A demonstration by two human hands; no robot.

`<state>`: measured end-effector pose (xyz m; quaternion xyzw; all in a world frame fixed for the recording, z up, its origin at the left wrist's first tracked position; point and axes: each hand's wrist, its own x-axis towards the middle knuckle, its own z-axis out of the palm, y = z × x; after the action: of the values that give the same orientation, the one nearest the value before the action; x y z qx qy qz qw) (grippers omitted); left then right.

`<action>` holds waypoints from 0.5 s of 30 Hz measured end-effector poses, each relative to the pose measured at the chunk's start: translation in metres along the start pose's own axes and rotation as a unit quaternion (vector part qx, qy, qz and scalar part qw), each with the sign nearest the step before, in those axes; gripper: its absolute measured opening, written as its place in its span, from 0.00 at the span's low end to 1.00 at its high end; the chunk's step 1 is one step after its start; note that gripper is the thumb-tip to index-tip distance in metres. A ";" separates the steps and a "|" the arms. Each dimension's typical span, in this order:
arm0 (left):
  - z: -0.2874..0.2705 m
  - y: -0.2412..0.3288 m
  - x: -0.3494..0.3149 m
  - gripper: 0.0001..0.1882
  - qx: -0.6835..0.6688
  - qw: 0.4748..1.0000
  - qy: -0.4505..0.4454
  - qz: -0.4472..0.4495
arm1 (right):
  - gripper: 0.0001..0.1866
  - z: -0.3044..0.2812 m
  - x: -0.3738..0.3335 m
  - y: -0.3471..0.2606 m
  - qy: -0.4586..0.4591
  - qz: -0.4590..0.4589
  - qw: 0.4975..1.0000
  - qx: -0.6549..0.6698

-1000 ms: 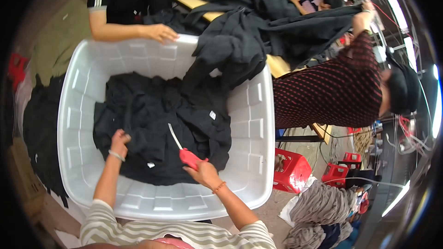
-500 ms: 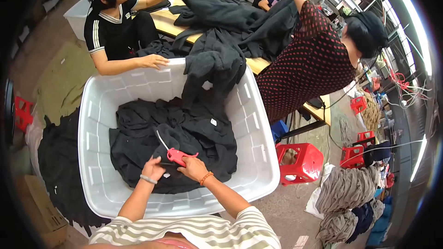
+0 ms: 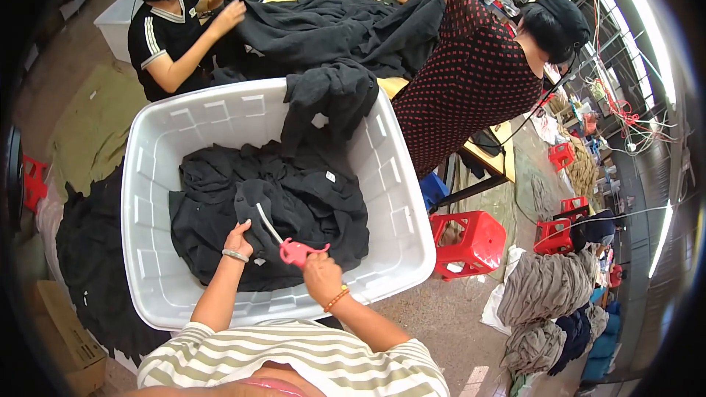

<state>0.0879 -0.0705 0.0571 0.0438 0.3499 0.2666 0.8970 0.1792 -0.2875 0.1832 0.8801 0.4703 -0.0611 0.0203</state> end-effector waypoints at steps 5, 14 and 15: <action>-0.018 -0.012 -0.007 0.23 -0.014 0.995 -0.090 -0.035 | 0.09 -0.016 -0.002 0.036 0.054 0.061 0.997 0.004; -0.021 -0.029 -0.010 0.15 -0.011 0.997 -0.048 -0.064 | 0.19 -0.039 -0.025 0.030 0.097 0.058 0.965 0.238; -0.025 -0.032 -0.010 0.15 0.012 0.996 -0.070 -0.048 | 0.21 -0.036 -0.026 0.031 0.067 0.019 0.971 0.227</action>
<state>0.0800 -0.1050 0.0358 0.0564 0.2907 0.2156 0.9305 0.1940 -0.3230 0.2214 0.8725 0.4279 -0.1068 -0.2104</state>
